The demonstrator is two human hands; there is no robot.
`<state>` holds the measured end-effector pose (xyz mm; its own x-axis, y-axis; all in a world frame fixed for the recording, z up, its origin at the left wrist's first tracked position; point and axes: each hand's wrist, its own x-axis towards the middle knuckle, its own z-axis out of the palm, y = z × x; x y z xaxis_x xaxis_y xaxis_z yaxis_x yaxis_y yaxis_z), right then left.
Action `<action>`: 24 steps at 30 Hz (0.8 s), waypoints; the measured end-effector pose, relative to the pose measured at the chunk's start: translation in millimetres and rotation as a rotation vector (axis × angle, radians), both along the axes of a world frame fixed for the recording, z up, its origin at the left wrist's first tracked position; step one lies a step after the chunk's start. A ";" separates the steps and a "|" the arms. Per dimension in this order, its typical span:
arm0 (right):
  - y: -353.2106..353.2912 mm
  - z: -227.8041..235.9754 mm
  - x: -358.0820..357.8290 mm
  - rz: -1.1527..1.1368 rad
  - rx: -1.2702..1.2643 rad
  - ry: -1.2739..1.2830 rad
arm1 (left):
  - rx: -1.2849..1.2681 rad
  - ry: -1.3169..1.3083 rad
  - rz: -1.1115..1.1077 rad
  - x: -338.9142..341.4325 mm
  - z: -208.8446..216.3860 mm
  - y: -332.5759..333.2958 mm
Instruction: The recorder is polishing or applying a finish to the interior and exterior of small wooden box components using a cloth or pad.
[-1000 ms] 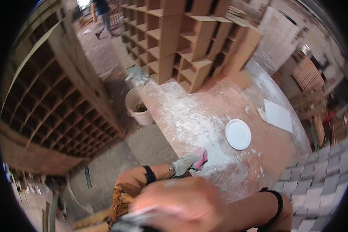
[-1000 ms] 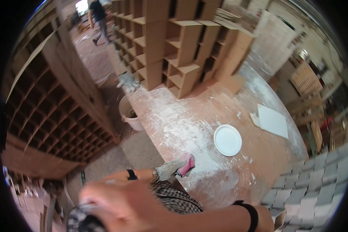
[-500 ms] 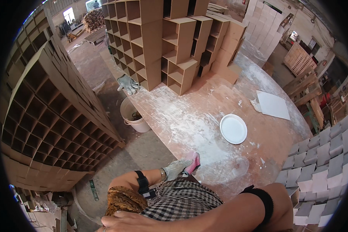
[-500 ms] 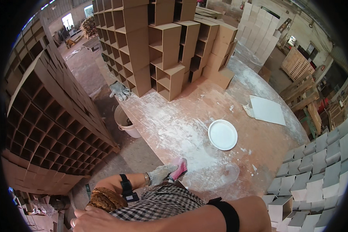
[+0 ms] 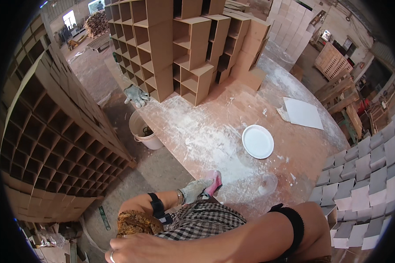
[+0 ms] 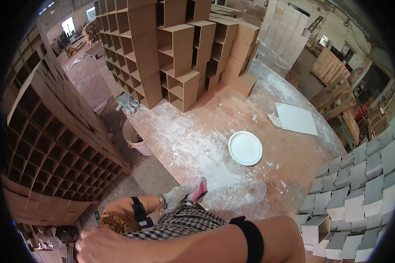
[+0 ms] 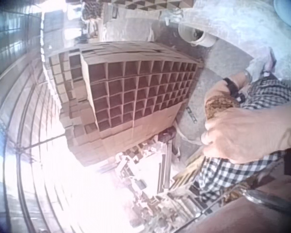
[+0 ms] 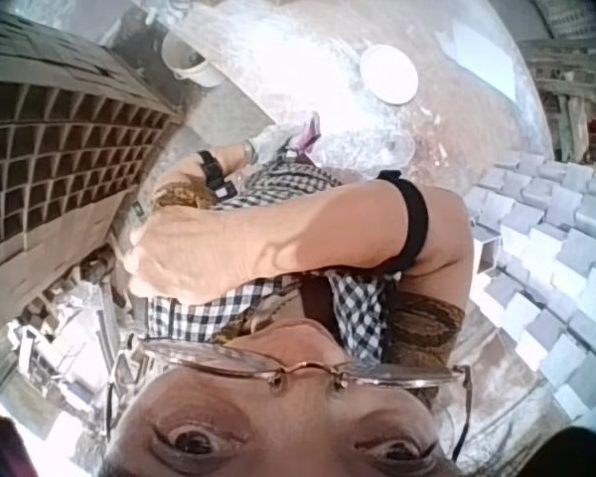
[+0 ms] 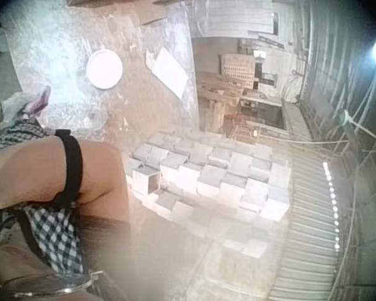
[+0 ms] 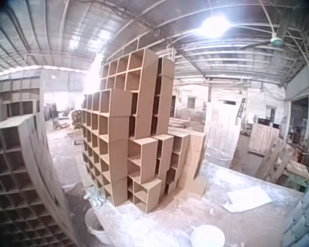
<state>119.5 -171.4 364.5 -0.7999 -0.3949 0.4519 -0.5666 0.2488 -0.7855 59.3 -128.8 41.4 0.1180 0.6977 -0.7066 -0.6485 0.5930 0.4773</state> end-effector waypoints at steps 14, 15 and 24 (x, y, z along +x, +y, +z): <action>-4.7 -2.5 -3.4 -0.096 0.400 0.303 | 0.029 0.046 -0.035 3.1 -3.2 0.1; -6.0 -4.5 -6.3 -0.080 0.347 0.298 | 0.037 0.038 -0.038 3.5 -4.5 0.9; -4.9 -3.4 11.2 -0.114 0.208 0.119 | 0.068 -0.112 0.032 18.7 -23.2 -2.0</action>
